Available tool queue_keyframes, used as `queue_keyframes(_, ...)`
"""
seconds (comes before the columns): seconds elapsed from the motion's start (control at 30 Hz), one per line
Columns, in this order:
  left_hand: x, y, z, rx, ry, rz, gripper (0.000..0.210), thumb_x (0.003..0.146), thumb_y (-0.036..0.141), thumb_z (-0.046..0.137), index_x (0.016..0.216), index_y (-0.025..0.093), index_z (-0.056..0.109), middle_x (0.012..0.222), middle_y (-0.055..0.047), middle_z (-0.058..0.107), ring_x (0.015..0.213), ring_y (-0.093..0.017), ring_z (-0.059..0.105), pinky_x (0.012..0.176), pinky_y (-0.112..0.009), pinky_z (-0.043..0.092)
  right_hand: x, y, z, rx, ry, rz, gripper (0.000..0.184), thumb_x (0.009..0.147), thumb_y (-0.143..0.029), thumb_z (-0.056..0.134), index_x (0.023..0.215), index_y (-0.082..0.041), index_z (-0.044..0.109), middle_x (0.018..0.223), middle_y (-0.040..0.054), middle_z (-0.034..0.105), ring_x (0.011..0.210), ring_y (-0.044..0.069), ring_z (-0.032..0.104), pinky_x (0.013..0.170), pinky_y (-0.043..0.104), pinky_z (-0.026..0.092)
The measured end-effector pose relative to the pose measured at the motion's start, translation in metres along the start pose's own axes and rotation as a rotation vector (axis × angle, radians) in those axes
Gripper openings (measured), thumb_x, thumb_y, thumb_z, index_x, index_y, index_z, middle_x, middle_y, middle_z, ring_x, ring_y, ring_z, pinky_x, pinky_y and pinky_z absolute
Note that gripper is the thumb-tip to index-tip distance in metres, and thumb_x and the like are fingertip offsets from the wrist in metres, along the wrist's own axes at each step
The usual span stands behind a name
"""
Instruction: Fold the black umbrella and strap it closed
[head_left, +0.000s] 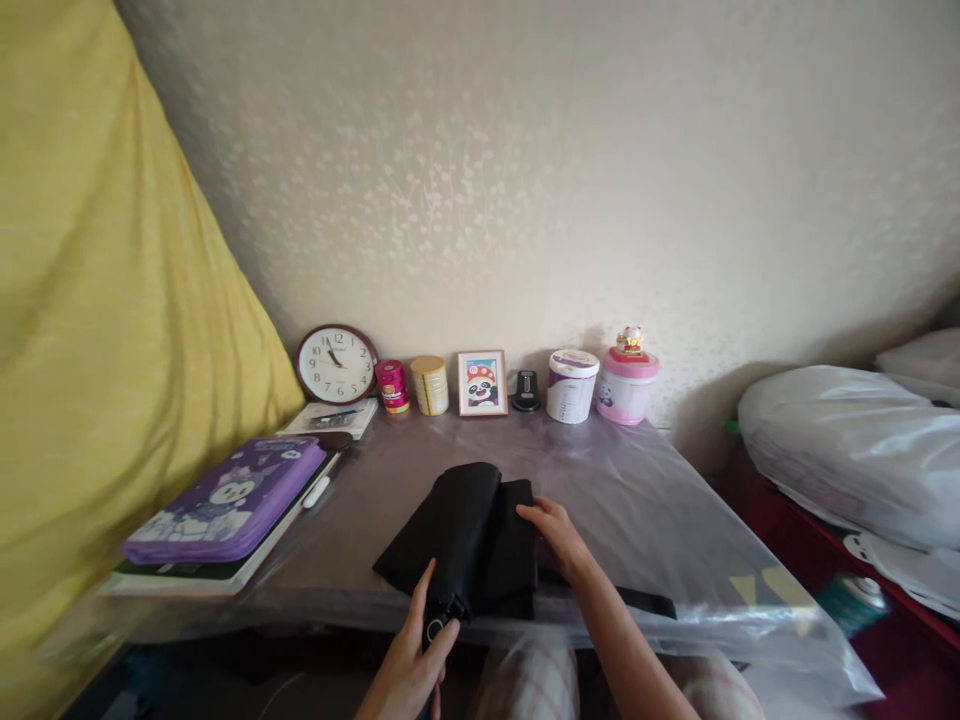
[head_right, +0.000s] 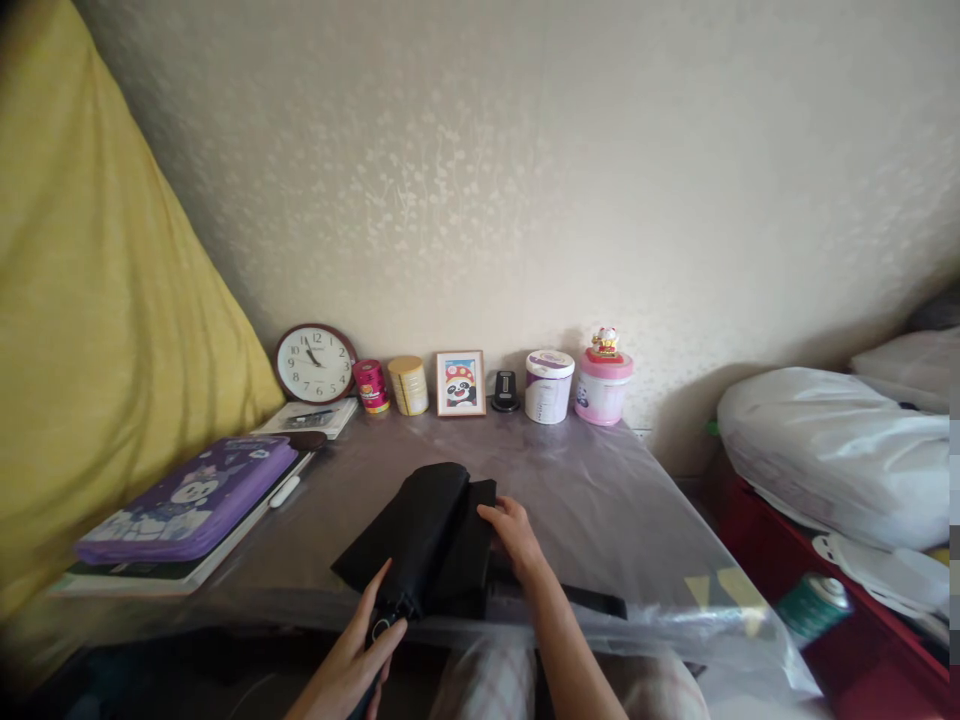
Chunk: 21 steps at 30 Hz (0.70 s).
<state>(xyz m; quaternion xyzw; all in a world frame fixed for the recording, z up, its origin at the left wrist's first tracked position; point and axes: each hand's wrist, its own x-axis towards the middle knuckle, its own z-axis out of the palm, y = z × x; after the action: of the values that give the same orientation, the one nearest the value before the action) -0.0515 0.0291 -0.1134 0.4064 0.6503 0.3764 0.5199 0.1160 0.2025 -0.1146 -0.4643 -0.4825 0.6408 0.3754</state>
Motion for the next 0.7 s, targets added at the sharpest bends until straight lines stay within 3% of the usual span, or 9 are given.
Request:
queue_keyframes(0.2, 0.0, 0.001, 0.002, 0.068, 0.058, 0.018, 0.081, 0.079, 0.062, 0.04, 0.139, 0.033, -0.006, 0.059, 0.008, 0.051, 0.031, -0.006, 0.047, 0.031, -0.014, 0.038, 0.003, -0.018, 0.021, 0.115, 0.025, -0.063, 0.038, 0.068, -0.026, 0.063, 0.104, -0.017, 0.056, 0.076, 0.0004, 0.065, 0.061, 0.011, 0.061, 0.051, 0.018, 0.048)
queue_keyframes(0.3, 0.002, 0.0, 0.003, 0.117, 0.067, 0.003, 0.077, 0.081, 0.059, 0.039, 0.139, 0.034, -0.006, 0.075, 0.003, 0.059, 0.029, -0.004, 0.046, 0.028, -0.015, 0.036, 0.006, -0.022, 0.034, 0.148, 0.004, -0.109, 0.038, 0.067, -0.026, 0.065, 0.103, -0.016, 0.055, 0.075, 0.0, 0.063, 0.062, 0.01, 0.061, 0.053, 0.019, 0.049)
queue_keyframes(0.43, 0.004, -0.004, 0.002, 0.164, 0.061, 0.015, 0.075, 0.083, 0.056, 0.038, 0.139, 0.034, -0.007, 0.101, -0.007, 0.062, 0.028, -0.003, 0.046, 0.028, -0.016, 0.036, 0.012, -0.026, 0.053, 0.142, 0.021, -0.137, 0.041, 0.066, -0.023, 0.066, 0.104, -0.014, 0.053, 0.06, -0.0065, 0.053, 0.053, 0.008, 0.057, 0.053, 0.02, 0.049)
queue_keyframes(0.57, 0.007, -0.009, 0.0, 0.157, 0.064, 0.053, 0.08, 0.08, 0.055, 0.044, 0.141, 0.031, -0.002, 0.117, -0.012, 0.058, 0.033, -0.003, 0.048, 0.032, -0.017, 0.039, 0.023, -0.021, 0.069, 0.071, 0.041, -0.169, 0.049, 0.066, -0.022, 0.066, 0.111, -0.014, 0.048, 0.052, -0.0102, 0.049, 0.047, 0.009, 0.055, 0.05, 0.021, 0.047)
queue_keyframes(0.7, 0.009, -0.015, -0.001, 0.169, 0.097, 0.07, 0.074, 0.083, 0.04, 0.046, 0.14, 0.032, 0.0, 0.116, -0.01, 0.057, 0.033, -0.004, 0.049, 0.032, -0.018, 0.04, 0.027, -0.008, 0.077, -0.139, 0.047, -0.301, 0.048, 0.073, -0.026, 0.059, 0.117, -0.013, 0.044, 0.055, -0.007, 0.057, 0.057, 0.013, 0.06, 0.061, 0.025, 0.048)
